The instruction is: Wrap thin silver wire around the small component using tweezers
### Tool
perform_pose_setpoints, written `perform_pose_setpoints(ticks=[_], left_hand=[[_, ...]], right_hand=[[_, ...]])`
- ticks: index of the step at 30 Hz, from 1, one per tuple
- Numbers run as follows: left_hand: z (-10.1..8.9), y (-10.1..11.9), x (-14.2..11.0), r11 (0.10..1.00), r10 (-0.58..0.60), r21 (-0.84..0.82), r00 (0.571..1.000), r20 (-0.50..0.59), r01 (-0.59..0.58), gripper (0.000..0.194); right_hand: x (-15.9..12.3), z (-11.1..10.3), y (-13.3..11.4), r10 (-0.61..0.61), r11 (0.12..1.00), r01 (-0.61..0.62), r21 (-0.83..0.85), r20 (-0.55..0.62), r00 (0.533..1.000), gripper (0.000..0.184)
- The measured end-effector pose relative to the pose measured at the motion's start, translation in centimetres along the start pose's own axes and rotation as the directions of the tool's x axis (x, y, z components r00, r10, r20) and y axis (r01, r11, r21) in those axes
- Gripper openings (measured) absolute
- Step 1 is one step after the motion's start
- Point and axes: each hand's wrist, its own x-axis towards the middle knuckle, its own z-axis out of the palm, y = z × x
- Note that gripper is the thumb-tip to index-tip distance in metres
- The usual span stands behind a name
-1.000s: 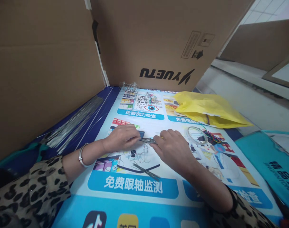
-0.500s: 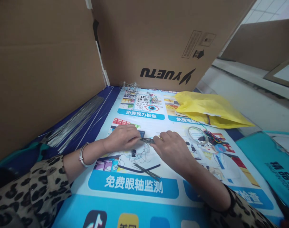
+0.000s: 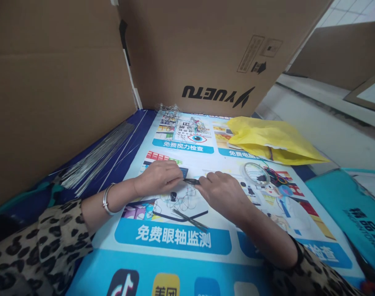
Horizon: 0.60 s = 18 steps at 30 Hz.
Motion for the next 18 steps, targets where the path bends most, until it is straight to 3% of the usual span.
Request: perform_pose_setpoints(ticks=[5,10,18], left_hand=[[-0.2,-0.1,0.0,1.000,0.000,-0.006,1.000,0.004,0.000,0.021],[-0.4,-0.7,-0.2,0.983,-0.095,-0.159,0.995,-0.032,0.089,0.018],[-0.7,-1.4,-1.4,0.923,-0.229,-0.329,0.972,-0.055,0.199,0.016]], right_hand=[[0.1,0.4,0.1,0.012,0.999,-0.013,0.036,0.032,0.999,0.035],[0.8,1.1,0.7,0.030,0.997,-0.031,0.076,0.009,0.999,0.032],[2.2,2.4,1.5,0.088,0.922,-0.099,0.374,0.047,0.995,0.032]])
